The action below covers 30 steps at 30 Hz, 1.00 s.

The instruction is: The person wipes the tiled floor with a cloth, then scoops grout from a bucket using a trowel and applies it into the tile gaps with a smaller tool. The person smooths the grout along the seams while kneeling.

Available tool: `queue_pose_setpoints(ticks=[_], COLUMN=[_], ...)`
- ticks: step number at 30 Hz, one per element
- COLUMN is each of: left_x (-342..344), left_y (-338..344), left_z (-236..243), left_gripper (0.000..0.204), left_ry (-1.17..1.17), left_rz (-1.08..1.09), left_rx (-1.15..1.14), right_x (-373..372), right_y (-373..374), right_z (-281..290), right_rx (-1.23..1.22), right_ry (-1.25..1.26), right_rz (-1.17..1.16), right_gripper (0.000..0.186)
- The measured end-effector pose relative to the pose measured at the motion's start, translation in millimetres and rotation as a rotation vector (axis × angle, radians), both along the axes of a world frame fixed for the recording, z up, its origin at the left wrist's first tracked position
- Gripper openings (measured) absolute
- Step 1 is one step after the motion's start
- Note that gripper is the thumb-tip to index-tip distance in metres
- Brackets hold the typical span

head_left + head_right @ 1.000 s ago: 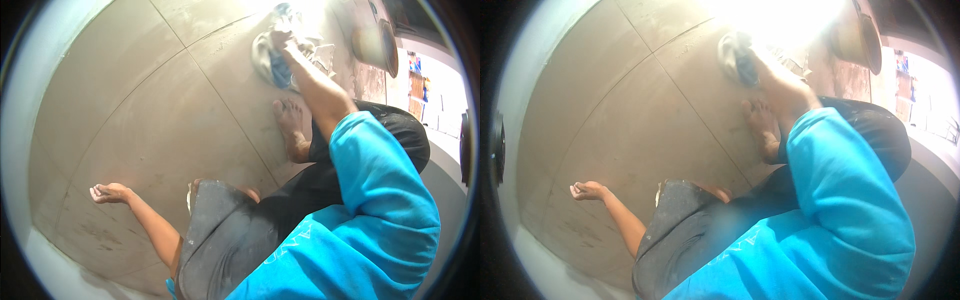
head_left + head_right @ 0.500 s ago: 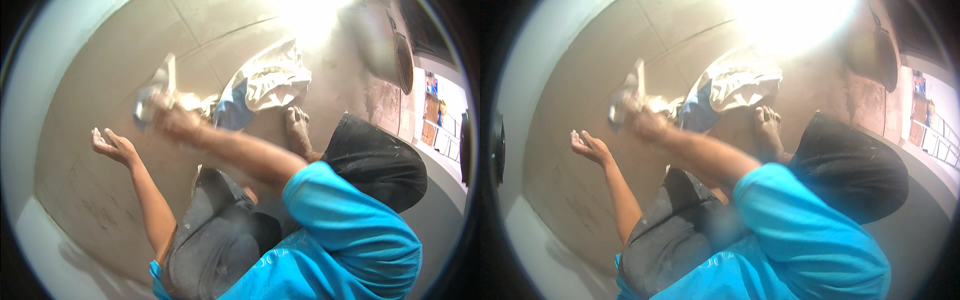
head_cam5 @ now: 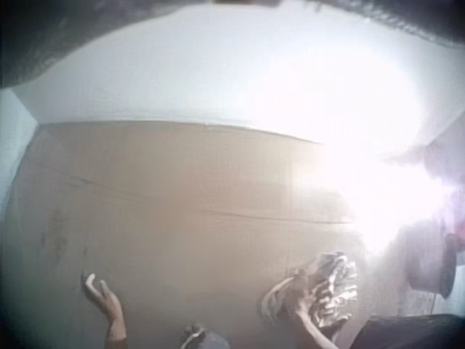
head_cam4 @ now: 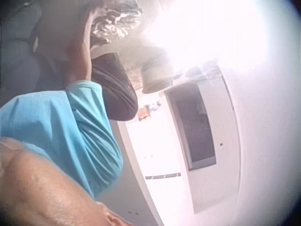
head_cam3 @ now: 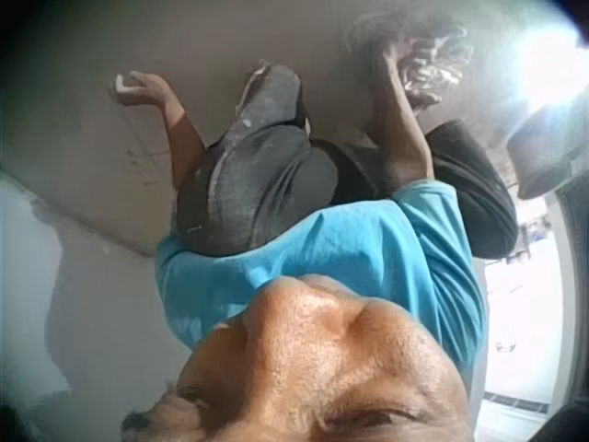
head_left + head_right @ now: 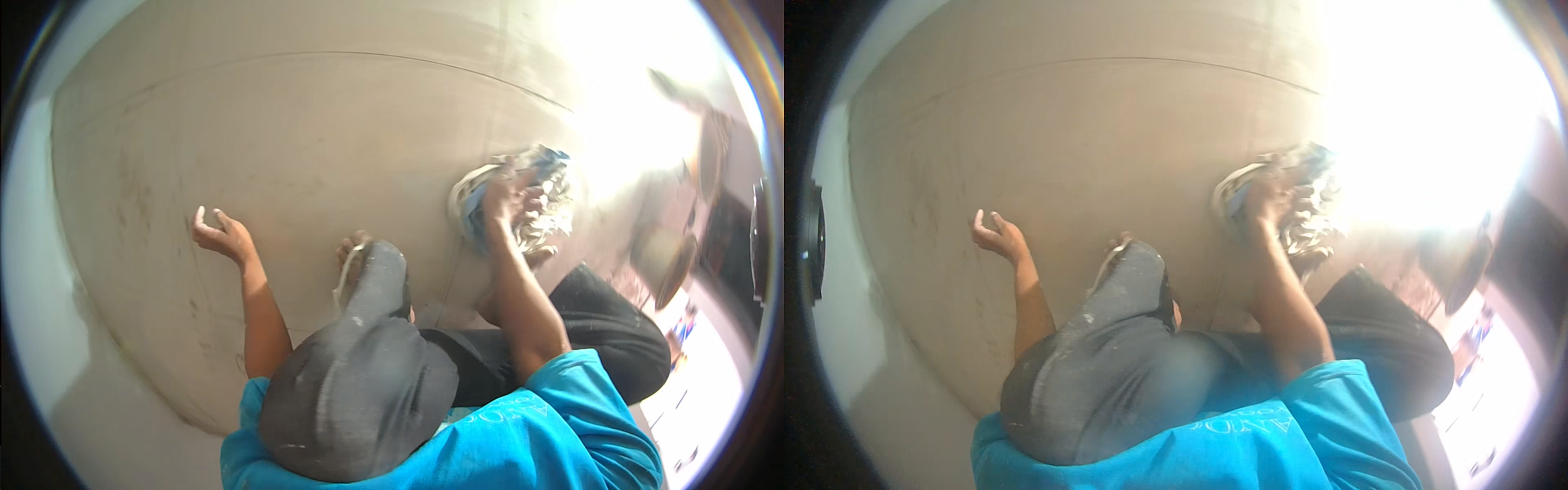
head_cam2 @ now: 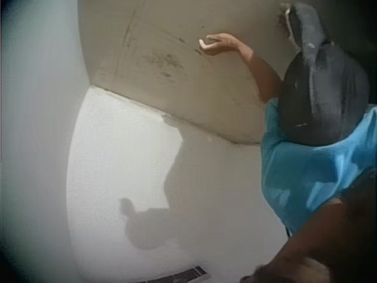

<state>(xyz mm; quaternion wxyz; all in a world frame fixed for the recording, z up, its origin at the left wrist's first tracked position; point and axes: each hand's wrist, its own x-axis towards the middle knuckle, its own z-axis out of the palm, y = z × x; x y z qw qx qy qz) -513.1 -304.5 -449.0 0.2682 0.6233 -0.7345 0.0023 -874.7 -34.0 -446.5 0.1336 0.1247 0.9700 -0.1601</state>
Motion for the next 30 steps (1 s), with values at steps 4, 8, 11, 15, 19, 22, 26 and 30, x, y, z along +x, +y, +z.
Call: queue_pose_setpoints(ticks=[4,8,11,15,19,22,26,30], left_x=[32.8,55.1,71.9,177.8,258.1,297.8,336.6,347.7], left_y=[56.8,99.9,108.6,114.4,99.6,87.9,65.9,52.3], left_z=[-10.3,-13.8,-1.6,-25.0,-59.9,-106.4,-189.3,-216.8], left_gripper=[0.034,0.035,0.036,0.037,0.035,0.033,0.033,0.037], left_ry=[0.057,0.118,0.038,-0.024,0.010,-0.111,-0.241,-0.276], left_rz=[0.341,0.248,0.182,0.411,0.510,0.547,0.414,0.552], left_rx=[0.123,0.022,0.010,0.086,0.093,0.151,0.057,0.080], right_x=[91.9,199.7,251.7,224.7,102.5,32.4,35.8,88.3], right_y=[-79.8,-158.2,-140.9,-64.4,-28.9,-44.5,-54.7,-100.6], right_z=[-96.4,-53.6,-42.2,-68.6,-65.3,-92.9,-168.8,-193.7], right_rx=[-0.163,-0.386,-0.330,-0.307,-0.193,-0.157,-0.112,-0.191], right_ry=[0.260,0.351,0.266,0.088,0.421,0.615,0.592,0.551], right_rz=[0.649,1.140,1.813,1.835,1.318,0.817,0.645,1.082], right_gripper=[0.058,0.056,0.042,0.034,0.052,0.075,0.067,0.046])
